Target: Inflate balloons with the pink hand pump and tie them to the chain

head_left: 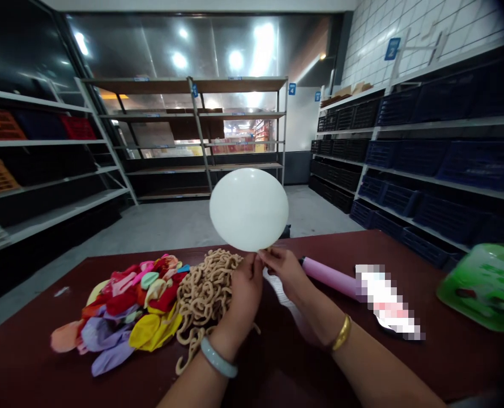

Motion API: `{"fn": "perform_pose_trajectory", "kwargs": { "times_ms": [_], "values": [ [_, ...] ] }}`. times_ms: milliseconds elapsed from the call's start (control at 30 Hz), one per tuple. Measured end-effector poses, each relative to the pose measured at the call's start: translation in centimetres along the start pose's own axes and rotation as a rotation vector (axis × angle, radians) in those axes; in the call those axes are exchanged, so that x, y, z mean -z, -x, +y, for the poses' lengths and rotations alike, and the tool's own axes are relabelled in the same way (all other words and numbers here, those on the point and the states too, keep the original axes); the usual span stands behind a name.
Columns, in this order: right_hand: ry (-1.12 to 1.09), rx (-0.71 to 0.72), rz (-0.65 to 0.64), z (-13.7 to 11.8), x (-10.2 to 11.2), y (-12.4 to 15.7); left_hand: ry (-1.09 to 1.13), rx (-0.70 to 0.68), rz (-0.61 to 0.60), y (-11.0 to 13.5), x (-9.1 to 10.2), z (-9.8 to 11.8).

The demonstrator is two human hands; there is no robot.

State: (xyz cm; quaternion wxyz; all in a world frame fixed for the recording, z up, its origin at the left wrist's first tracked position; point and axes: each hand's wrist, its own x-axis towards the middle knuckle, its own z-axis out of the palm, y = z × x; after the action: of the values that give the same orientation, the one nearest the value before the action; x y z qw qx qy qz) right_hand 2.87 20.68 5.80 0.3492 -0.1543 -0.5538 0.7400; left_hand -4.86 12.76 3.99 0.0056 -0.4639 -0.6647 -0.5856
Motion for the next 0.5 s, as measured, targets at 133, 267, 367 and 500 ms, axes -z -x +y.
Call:
{"fn": "perform_pose_trajectory", "kwargs": {
  "times_ms": [133, 267, 367, 500],
  "values": [
    [-0.137, -0.142, 0.159, 1.2, 0.2, -0.5, -0.295, 0.019, -0.092, 0.0, 0.3, 0.2],
    [-0.123, -0.177, 0.196, 2.4, 0.4, -3.2, -0.392, 0.094, -0.097, -0.3, 1.0, 0.1],
    [-0.065, -0.204, 0.209, 3.1, 0.2, -6.6, -0.343, 0.105, -0.027, -0.7, 1.7, -0.3],
    [0.072, -0.224, 0.195, 3.3, -0.6, -11.5, -0.248, 0.095, 0.056, -1.1, 2.2, -0.9]
  ]
}}
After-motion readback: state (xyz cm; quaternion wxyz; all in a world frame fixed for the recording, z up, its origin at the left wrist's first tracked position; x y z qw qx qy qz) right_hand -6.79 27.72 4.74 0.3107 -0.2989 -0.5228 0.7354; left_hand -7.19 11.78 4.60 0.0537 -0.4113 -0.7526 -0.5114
